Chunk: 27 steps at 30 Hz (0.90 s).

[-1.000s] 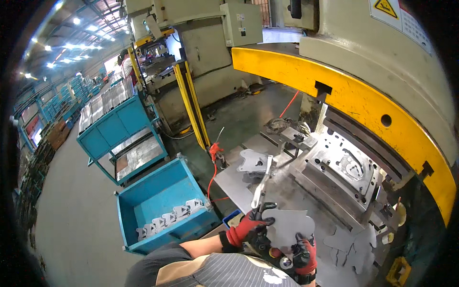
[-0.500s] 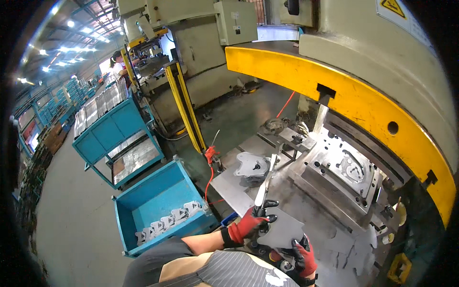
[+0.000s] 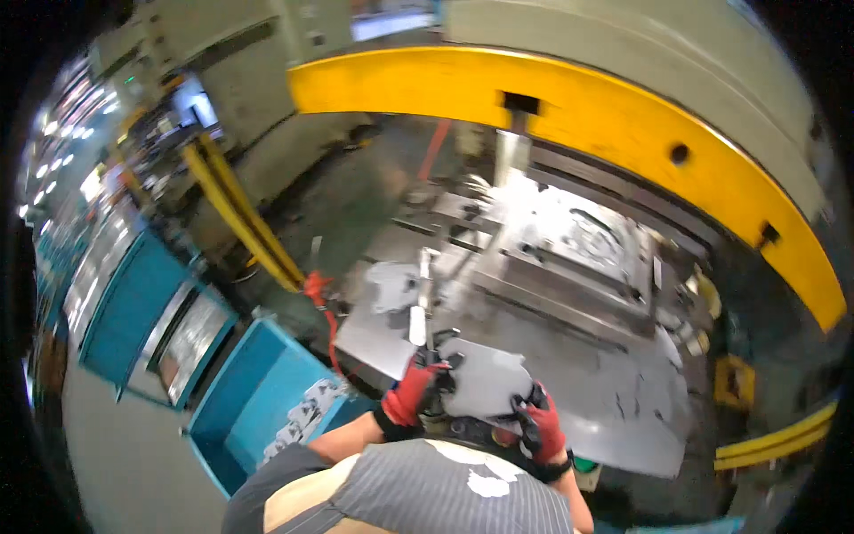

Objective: Placing metal parts into a hydraulic press, activating the machine, and removing the finished pieces to a storage bin.

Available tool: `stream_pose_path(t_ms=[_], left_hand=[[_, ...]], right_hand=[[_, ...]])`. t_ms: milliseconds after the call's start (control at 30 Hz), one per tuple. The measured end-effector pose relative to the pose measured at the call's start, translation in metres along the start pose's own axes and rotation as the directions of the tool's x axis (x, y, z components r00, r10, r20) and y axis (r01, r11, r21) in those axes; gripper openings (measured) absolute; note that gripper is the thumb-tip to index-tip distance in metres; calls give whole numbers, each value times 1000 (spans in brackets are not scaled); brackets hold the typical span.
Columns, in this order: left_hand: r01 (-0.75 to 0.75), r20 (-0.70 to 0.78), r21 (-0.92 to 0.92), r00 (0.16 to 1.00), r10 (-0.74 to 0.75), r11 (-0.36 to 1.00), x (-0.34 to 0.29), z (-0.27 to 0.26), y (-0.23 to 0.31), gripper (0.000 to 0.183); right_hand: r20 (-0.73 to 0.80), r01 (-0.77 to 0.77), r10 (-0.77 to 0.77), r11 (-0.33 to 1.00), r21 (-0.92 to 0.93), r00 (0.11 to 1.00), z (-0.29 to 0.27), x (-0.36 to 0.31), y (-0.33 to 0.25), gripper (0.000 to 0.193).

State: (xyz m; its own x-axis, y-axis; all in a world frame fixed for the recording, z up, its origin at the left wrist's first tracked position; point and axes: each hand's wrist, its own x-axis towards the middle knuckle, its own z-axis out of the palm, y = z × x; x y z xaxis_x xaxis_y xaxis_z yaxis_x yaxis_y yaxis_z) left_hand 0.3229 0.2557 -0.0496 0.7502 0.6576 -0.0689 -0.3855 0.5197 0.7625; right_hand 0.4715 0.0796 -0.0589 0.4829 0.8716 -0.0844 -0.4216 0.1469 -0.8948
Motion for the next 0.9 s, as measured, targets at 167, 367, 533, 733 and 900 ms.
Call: stream_pose_path(t_ms=[167,367,533,733,900], left_hand=[[87,40,40,995,-89,995,6,7,17,44],[41,-103,166,994,-24,985,-12,-16,16,43],[20,-136,213,991,10,977,-23,-20,9,42],[-30,-266,427,951,158,904,-51,-26,24,38],[-91,-240,504,941,240,859,-50,-27,22,35]], right_hand=[[-176,170,-161,985,38,971,-83,24,9,39],[-282,445,-451,891,-89,847,-103,74,-121,23],[78,480,-694,407,-777,716,-158,177,-163,13],[18,255,-460,458,-852,888,-155,273,-171,11],[-347,-335,-443,108,-936,826,-218,299,-188,28]])
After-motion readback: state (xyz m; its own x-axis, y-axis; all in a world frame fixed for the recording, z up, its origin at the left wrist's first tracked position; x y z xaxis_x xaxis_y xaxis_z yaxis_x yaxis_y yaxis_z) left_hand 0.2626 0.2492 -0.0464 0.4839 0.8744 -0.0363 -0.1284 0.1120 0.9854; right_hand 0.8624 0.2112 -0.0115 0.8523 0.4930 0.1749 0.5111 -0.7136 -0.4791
